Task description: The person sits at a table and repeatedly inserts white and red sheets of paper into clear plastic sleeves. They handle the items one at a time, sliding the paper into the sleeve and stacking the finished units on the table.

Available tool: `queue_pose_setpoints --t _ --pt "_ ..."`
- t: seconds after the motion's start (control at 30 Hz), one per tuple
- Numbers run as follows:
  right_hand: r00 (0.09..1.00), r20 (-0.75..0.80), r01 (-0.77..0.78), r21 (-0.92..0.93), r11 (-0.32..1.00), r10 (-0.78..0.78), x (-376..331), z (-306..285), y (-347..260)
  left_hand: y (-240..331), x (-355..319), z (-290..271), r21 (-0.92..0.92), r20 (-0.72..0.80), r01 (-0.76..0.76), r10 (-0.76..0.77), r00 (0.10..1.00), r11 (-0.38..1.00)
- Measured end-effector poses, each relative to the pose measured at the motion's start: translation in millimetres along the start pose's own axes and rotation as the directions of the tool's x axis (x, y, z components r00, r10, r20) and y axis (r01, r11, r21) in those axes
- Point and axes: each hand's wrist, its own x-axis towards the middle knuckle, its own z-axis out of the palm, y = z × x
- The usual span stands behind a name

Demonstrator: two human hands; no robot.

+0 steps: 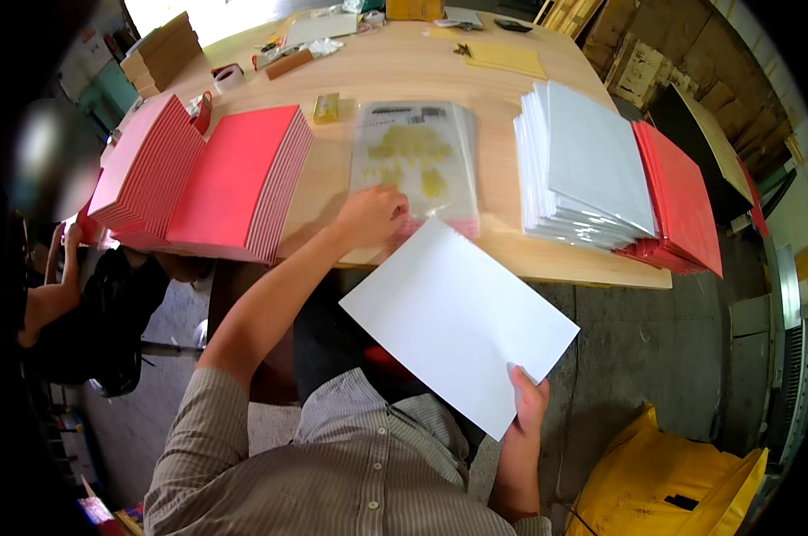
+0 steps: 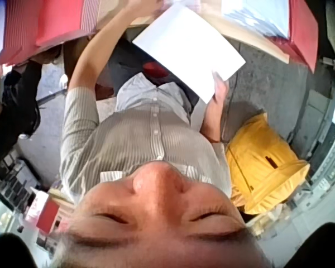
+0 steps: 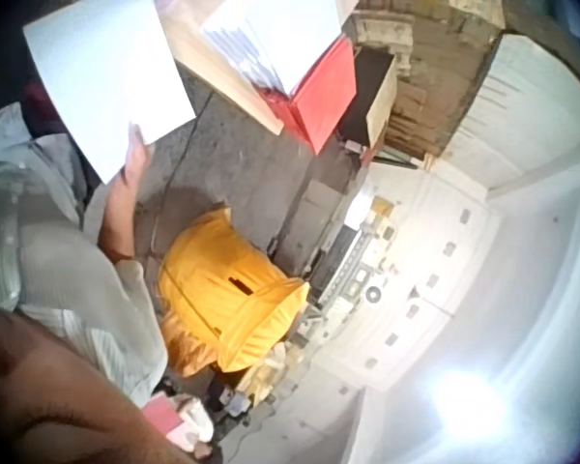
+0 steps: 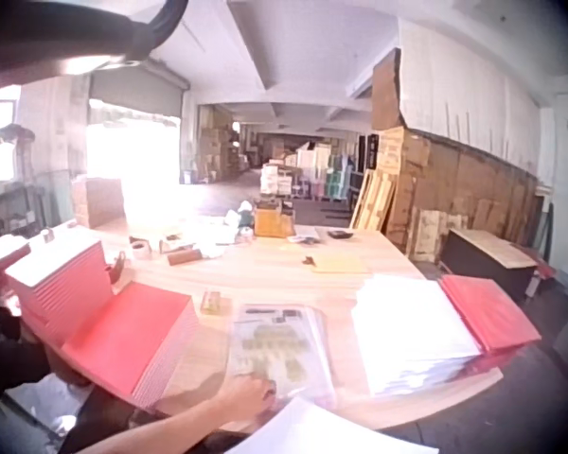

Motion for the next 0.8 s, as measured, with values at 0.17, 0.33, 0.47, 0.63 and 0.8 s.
queue_pose_setpoints --t 0.17,0.33,0.47,0.63,0.8 --pt "1.000 -0.016 -0.015 -0.035 0.999 0.015 3.1 -7.1 1.7 5.9 -10.1 -2.1 0.023 0.030 0.014 -0.015 0.999 1.000" --pt "0.998 -0.044 0.033 0.005 0.999 -0.033 5.1 -2.4 -0.8 17.3 -18.7 -4.8 -0.063 -0.002 -0.093 0.093 0.996 0.994" --pt "0.993 -0.096 0.066 0.012 0.998 -0.064 -1.9 4.0 -0.5 25.2 -24.3 0.4 -0.200 0.006 -0.085 0.088 0.996 0.976" --pt "0.987 -0.134 0.087 0.014 0.996 -0.084 -2.3 3.8 10.1 31.9 -31.8 3.3 -0.178 0.021 -0.114 0.120 0.993 0.977" --pt "0.983 -0.162 0.094 0.036 0.995 -0.088 -3.7 1.0 16.5 30.5 -43.3 3.2 -0.036 -0.005 -0.124 0.124 0.992 0.992"
